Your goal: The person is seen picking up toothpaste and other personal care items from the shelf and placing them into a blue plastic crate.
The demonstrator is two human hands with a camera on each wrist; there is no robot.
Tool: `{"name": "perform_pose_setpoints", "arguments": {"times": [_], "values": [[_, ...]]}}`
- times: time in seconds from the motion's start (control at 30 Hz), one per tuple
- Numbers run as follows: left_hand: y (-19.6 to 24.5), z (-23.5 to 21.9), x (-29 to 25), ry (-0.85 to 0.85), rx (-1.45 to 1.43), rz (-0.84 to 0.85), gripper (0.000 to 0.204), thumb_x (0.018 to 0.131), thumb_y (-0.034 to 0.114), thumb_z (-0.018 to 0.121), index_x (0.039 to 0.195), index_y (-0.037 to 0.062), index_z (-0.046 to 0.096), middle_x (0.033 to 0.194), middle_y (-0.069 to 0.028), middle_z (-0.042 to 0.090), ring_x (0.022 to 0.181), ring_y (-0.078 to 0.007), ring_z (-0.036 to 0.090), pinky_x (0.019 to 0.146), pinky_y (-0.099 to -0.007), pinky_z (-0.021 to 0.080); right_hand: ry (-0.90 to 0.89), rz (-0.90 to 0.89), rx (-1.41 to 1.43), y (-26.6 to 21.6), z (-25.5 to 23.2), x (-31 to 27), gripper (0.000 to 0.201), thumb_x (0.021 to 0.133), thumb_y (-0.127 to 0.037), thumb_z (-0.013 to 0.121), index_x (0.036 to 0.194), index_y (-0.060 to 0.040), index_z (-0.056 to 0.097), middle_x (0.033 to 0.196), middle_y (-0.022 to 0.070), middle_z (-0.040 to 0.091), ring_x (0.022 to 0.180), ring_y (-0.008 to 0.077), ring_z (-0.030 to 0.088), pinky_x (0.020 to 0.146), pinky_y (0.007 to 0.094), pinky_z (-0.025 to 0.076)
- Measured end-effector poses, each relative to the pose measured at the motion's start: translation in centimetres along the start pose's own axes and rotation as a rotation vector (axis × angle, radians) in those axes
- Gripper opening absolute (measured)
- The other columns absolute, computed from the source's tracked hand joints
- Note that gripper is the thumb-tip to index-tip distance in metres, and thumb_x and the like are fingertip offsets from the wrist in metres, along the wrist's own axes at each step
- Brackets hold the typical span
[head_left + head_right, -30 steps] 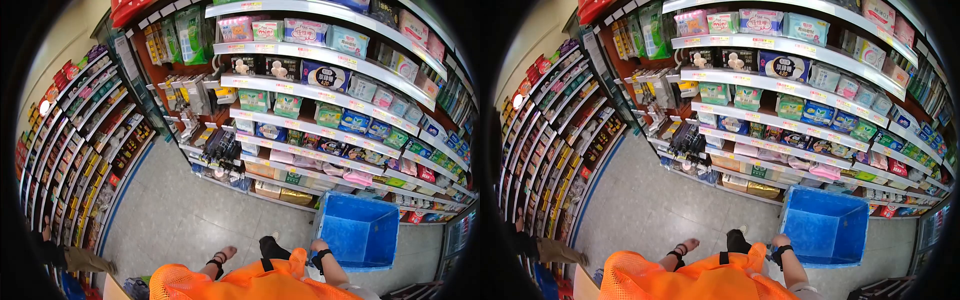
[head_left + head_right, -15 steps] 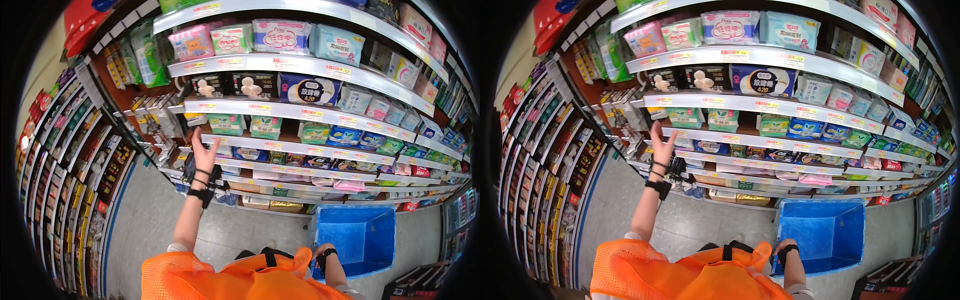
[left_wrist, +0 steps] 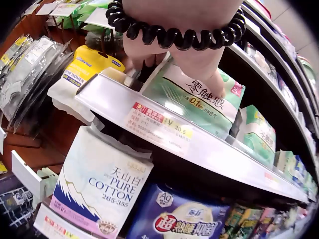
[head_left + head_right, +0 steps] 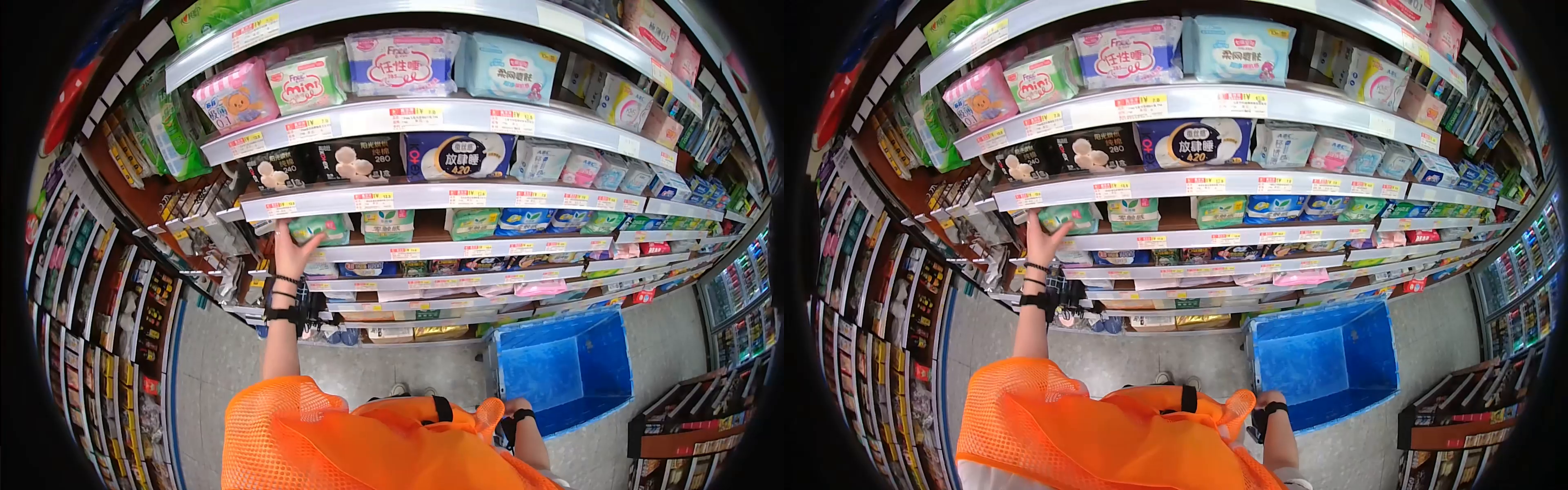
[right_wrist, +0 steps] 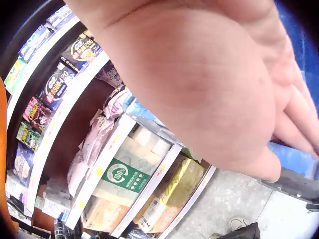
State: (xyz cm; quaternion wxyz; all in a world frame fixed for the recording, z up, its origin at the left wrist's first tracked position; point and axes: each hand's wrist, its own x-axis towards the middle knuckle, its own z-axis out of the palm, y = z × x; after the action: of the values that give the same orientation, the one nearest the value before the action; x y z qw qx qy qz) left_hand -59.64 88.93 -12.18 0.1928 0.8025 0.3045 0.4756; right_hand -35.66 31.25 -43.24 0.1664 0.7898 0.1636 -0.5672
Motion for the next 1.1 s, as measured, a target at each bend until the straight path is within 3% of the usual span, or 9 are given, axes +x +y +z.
{"name": "perform_pose_setpoints", "arguments": {"times": [0.17, 0.3, 0.37, 0.4, 0.47, 0.6, 0.77, 0.83, 1.1], "values": [[0.6, -1.2, -2.0, 0.081, 0.058, 0.14, 0.062, 0.064, 0.014, 0.085, 0.113, 0.0022, 0.049, 0.118, -0.0208, 0.051, 0.11, -0.0359, 0.051, 0.096, -0.0397, 0.041, 0.0, -0.021, -0.023, -0.7, -0.1, -2.1, 0.042, 0.072, -0.025, 0.067, 0.111, -0.0096, 0.067, 0.118, 0.0124, 0.064, 0.109, 0.0308, 0.061, 0.092, 0.0383, 0.049], [1.1, -2.4, -4.1, 0.053, 0.097, 0.187, 0.075, 0.06, 0.008, 0.083, 0.125, 0.0048, 0.046, 0.125, -0.0183, 0.045, 0.116, -0.0357, 0.046, 0.097, -0.0399, 0.039, 0.025, -0.019, -0.076, -1.3, -0.9, -3.5, 0.042, 0.074, -0.028, 0.067, 0.111, -0.0081, 0.067, 0.12, 0.0139, 0.063, 0.108, 0.0334, 0.061, 0.091, 0.0415, 0.049], [1.9, -3.1, -5.2, 0.037, 0.205, 0.2, 0.087, 0.058, 0.006, 0.082, 0.136, 0.0066, 0.042, 0.122, -0.0158, 0.046, 0.113, -0.0343, 0.047, 0.095, -0.0403, 0.041, 0.358, -0.054, 0.154, -1.8, -0.7, -4.1, 0.051, 0.077, -0.04, 0.069, 0.113, -0.0053, 0.062, 0.114, 0.0183, 0.064, 0.107, 0.0354, 0.06, 0.09, 0.0455, 0.047], [2.5, -3.4, -5.6, 0.03, 0.249, 0.23, 0.086, 0.056, 0.008, 0.083, 0.133, 0.0064, 0.045, 0.117, -0.0151, 0.046, 0.109, -0.0337, 0.048, 0.093, -0.04, 0.041, 0.358, -0.047, 0.162, -2.2, -1.0, -4.3, 0.051, 0.077, -0.04, 0.069, 0.113, -0.0053, 0.062, 0.114, 0.0183, 0.064, 0.107, 0.0354, 0.06, 0.09, 0.0455, 0.047], [4.3, -3.9, -6.3, 0.011, 0.211, 0.249, 0.086, 0.054, 0.011, 0.085, 0.131, 0.0063, 0.048, 0.113, -0.0143, 0.046, 0.107, -0.0337, 0.049, 0.092, -0.0406, 0.042, 0.596, -0.172, 0.389, -3.8, -2.3, -5.4, 0.057, 0.081, -0.041, 0.066, 0.119, 0.001, 0.057, 0.121, 0.0258, 0.058, 0.114, 0.0389, 0.055, 0.094, 0.047, 0.045], [7.4, -1.5, -6.8, -0.116, -0.048, 0.216, 0.083, 0.053, 0.015, 0.086, 0.127, 0.0041, 0.049, 0.111, -0.015, 0.047, 0.108, -0.033, 0.049, 0.093, -0.0408, 0.042, 0.697, -0.672, 0.5, -8.9, -7.9, -10.5, 0.073, 0.083, -0.043, 0.066, 0.133, 0.0062, 0.044, 0.131, 0.0274, 0.05, 0.123, 0.0358, 0.05, 0.101, 0.0391, 0.042], [9.4, 6.7, -10.3, -0.381, -0.364, 0.133, 0.079, 0.061, 0.025, 0.087, 0.126, 0.0033, 0.048, 0.116, -0.0153, 0.048, 0.111, -0.0293, 0.049, 0.096, -0.0402, 0.041, 0.471, -0.995, 0.819, -15.2, -12.1, -21.2, 0.084, 0.083, -0.039, 0.072, 0.144, -0.0001, 0.029, 0.14, 0.0186, 0.045, 0.131, 0.027, 0.043, 0.106, 0.0368, 0.037], [11.7, 10.0, -12.3, -0.771, -0.565, -0.129, 0.078, 0.067, 0.032, 0.085, 0.128, 0.0012, 0.047, 0.117, -0.0152, 0.049, 0.112, -0.0272, 0.05, 0.096, -0.0379, 0.042, 0.356, -1.206, 1.129, -16.4, -12.3, -22.7, 0.082, 0.083, -0.031, 0.074, 0.144, -0.001, 0.029, 0.135, 0.0148, 0.049, 0.123, 0.0206, 0.049, 0.101, 0.034, 0.041], [13.2, 16.2, -19.5, -1.031, -0.831, -0.421, 0.064, 0.078, 0.032, 0.078, 0.124, -0.0029, 0.051, 0.113, -0.0134, 0.059, 0.104, -0.0202, 0.058, 0.09, -0.0321, 0.046, 0.534, -0.819, 1.403, -14.1, -8.8, -20.9, 0.074, 0.085, -0.035, 0.072, 0.137, 0.0016, 0.036, 0.121, 0.0087, 0.057, 0.101, 0.013, 0.057, 0.084, 0.0273, 0.048]]}}
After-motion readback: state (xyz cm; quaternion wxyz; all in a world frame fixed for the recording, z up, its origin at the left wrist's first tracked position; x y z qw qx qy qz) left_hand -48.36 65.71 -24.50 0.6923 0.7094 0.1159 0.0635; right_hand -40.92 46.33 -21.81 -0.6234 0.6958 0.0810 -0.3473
